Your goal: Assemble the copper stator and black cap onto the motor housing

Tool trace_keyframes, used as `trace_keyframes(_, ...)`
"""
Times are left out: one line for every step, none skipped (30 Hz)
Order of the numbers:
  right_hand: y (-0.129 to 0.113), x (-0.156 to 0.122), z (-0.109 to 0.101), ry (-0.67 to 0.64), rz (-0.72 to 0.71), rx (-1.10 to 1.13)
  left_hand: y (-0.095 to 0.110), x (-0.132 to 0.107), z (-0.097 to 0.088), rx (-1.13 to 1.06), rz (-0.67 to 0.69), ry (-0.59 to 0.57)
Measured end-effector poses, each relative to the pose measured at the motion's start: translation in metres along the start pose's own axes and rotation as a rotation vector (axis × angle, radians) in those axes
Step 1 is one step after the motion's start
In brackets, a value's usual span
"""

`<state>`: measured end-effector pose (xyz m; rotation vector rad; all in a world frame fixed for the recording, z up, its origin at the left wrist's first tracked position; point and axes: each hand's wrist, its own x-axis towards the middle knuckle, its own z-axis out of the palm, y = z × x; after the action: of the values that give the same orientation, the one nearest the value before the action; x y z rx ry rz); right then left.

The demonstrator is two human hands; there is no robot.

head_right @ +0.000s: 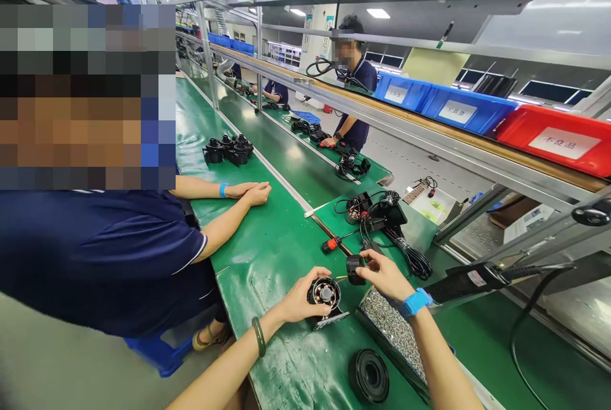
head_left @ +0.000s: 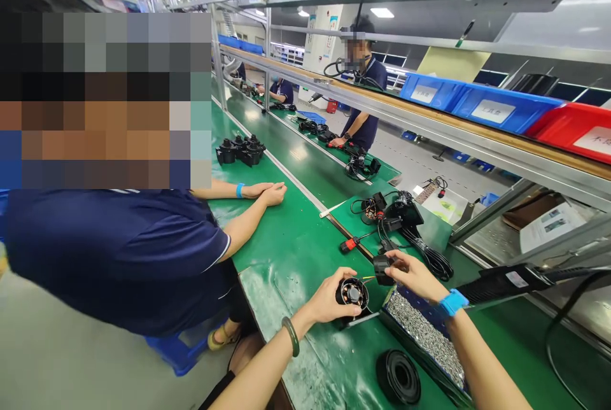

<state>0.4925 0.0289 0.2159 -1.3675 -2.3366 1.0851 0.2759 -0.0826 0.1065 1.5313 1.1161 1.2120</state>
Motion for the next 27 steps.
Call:
trace_keyframes(-0.001,-0.003,-0.004,0.004,-0.009,-0.032,-0.001,0.0,-0.002,-0.008,0.005,-0.01)
trace_keyframes(-0.002,-0.007,-0.008,-0.004,-0.019,-0.061,-0.001,-0.001,-0.003,-0.013,0.01,-0.015)
trace_keyframes(-0.005,-0.012,-0.011,-0.024,-0.028,-0.086,-0.001,-0.001,-0.002,-0.016,0.013,-0.019)
trace_keyframes(-0.008,-0.017,-0.013,-0.049,-0.039,-0.106,-0.001,0.0,-0.001,-0.017,0.017,-0.021)
trace_keyframes(-0.012,-0.023,-0.015,-0.073,-0.05,-0.123,-0.001,0.0,0.0,-0.016,0.021,-0.024)
trace_keyframes(-0.016,-0.027,-0.016,-0.094,-0.062,-0.138,0.0,0.001,0.001,-0.014,0.025,-0.026)
trace_keyframes(-0.02,-0.032,-0.016,-0.115,-0.075,-0.148,0.002,0.002,0.003,-0.011,0.028,-0.028)
trace_keyframes(-0.024,-0.035,-0.017,-0.136,-0.088,-0.146,0.004,0.003,0.004,-0.006,0.031,-0.034)
trace_keyframes(-0.027,-0.037,-0.017,-0.152,-0.099,-0.127,0.006,0.003,0.005,0.0,0.033,-0.046)
trace_keyframes(-0.028,-0.037,-0.017,-0.162,-0.106,-0.097,0.009,0.004,0.005,0.011,0.034,-0.061)
trace_keyframes(-0.028,-0.036,-0.016,-0.163,-0.11,-0.061,0.011,0.004,0.005,0.025,0.033,-0.075)
trace_keyframes(-0.026,-0.034,-0.016,-0.158,-0.11,-0.027,0.014,0.003,0.005,0.044,0.033,-0.083)
trace_keyframes(-0.023,-0.031,-0.015,-0.144,-0.106,-0.001,0.017,0.003,0.004,0.066,0.032,-0.083)
trace_keyframes(-0.019,-0.028,-0.015,-0.124,-0.099,0.01,0.019,0.002,0.004,0.089,0.032,-0.075)
trace_keyframes(-0.014,-0.024,-0.014,-0.102,-0.092,0.01,0.02,0.001,0.004,0.112,0.032,-0.061)
trace_keyframes(-0.009,-0.02,-0.014,-0.081,-0.083,0.007,0.021,0.0,0.004,0.133,0.033,-0.048)
trace_keyframes(-0.005,-0.017,-0.013,-0.06,-0.073,0.002,0.022,-0.001,0.005,0.152,0.033,-0.04)
trace_keyframes(-0.001,-0.014,-0.012,-0.04,-0.065,-0.003,0.022,-0.002,0.006,0.168,0.032,-0.037)
trace_keyframes(0.002,-0.011,-0.011,-0.02,-0.059,-0.008,0.022,-0.004,0.007,0.184,0.03,-0.036)
trace_keyframes(0.004,-0.009,-0.01,-0.001,-0.056,-0.013,0.021,-0.005,0.009,0.199,0.026,-0.035)
trace_keyframes(0.004,-0.007,-0.009,0.014,-0.057,-0.018,0.021,-0.006,0.01,0.214,0.021,-0.032)
trace_keyframes(0.003,-0.004,-0.008,0.026,-0.059,-0.022,0.021,-0.007,0.012,0.228,0.017,-0.027)
trace_keyframes(0.0,-0.002,-0.006,0.036,-0.063,-0.026,0.021,-0.008,0.013,0.239,0.013,-0.022)
trace_keyframes(-0.003,0.0,-0.004,0.044,-0.066,-0.031,0.021,-0.009,0.014,0.248,0.011,-0.018)
trace_keyframes(-0.007,0.002,-0.001,0.05,-0.068,-0.037,0.02,-0.009,0.015,0.254,0.009,-0.016)
trace_keyframes(-0.011,0.005,0.001,0.056,-0.071,-0.043,0.02,-0.01,0.015,0.259,0.008,-0.016)
trace_keyframes(-0.015,0.008,0.004,0.061,-0.073,-0.048,0.019,-0.01,0.016,0.265,0.011,-0.016)
